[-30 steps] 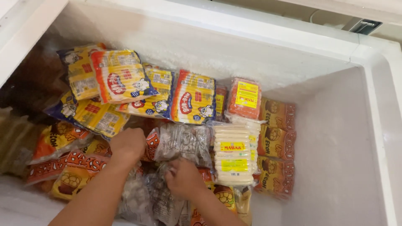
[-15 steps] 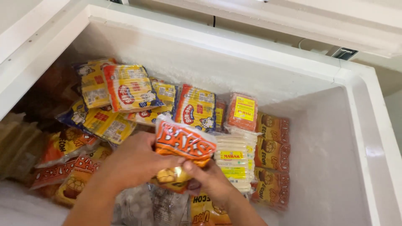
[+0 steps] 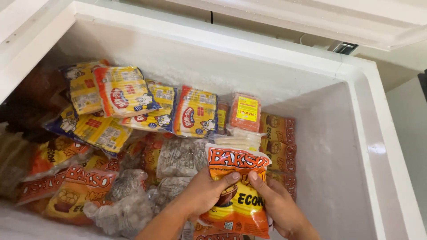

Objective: Organizing and wiping frost off frozen food packages inside a chest freezer.

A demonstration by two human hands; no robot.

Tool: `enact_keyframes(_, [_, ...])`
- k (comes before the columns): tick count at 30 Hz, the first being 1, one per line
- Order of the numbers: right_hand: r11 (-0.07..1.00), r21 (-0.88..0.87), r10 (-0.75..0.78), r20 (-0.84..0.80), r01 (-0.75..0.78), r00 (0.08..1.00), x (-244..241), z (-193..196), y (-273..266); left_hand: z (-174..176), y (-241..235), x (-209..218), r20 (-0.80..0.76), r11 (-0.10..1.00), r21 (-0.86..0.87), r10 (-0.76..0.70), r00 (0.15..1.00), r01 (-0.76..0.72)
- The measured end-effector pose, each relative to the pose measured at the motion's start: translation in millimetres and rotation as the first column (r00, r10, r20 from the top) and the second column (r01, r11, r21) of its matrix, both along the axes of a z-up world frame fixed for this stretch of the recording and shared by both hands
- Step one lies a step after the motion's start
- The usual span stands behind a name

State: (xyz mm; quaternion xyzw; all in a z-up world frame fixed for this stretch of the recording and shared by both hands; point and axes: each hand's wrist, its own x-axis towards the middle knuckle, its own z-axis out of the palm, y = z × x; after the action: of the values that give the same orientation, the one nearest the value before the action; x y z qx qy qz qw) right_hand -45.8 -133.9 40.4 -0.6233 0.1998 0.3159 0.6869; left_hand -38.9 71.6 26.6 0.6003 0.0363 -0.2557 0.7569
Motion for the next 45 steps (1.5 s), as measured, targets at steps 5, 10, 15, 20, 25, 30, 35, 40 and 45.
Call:
enact_keyframes(5, [0.999, 0.046, -0.026, 0.020, 0.025, 0.999, 18.2, 17.1, 18.6, 11.6, 10.6, 4.4, -0.127, 0.986, -0.169, -0.015, 0.992, -0.006])
enact_keyframes(10, [0.994, -0.109, 0.003, 0.038, 0.001, 0.999, 21.2, 17.5, 18.3, 16.7, 10.2, 11.4, -0.028, 0.986, -0.150, -0.082, 0.996, 0.077])
enact_keyframes(15, [0.992, -0.107, -0.060, 0.028, 0.063, 0.998, 23.2, 19.5, 4.5, 30.8, 12.2, 11.8, -0.026, 0.977, -0.189, -0.103, 0.994, 0.097])
enact_keyframes(20, [0.992, -0.085, -0.088, 0.115, 0.098, 0.989, 27.5, 21.2, 6.3, 33.0, 8.0, 9.8, -0.098, 0.980, -0.163, -0.130, 0.987, 0.113])
enact_keyframes(25, [0.948, -0.024, -0.317, -0.006, 0.317, 0.948, 32.8, 65.8, 22.1, 32.7, 0.5, 9.3, 0.004, 0.989, -0.119, -0.084, 0.996, 0.084])
enact_keyframes(30, [0.997, 0.074, -0.009, 0.100, 0.002, 0.995, 28.8, 25.1, -16.4, 39.6, 8.1, 8.9, -0.039, 0.989, -0.136, -0.061, 0.997, 0.055])
enact_keyframes(35, [0.993, -0.120, 0.013, 0.202, 0.011, 0.979, 28.5, 15.7, -9.3, 40.1, 6.7, 12.6, -0.134, 0.980, -0.194, -0.066, 0.989, 0.039])
enact_keyframes(40, [0.996, -0.066, -0.040, 0.197, 0.054, 0.980, 27.3, 31.2, -3.5, 25.0, 1.8, 14.2, -0.169, 0.967, -0.252, -0.009, 0.985, -0.034])
enact_keyframes(45, [0.992, -0.051, -0.104, 0.171, 0.114, 0.980, 29.5, 31.0, 3.5, 31.2, 6.0, 15.2, 0.022, 0.977, -0.214, 0.001, 1.000, 0.004])
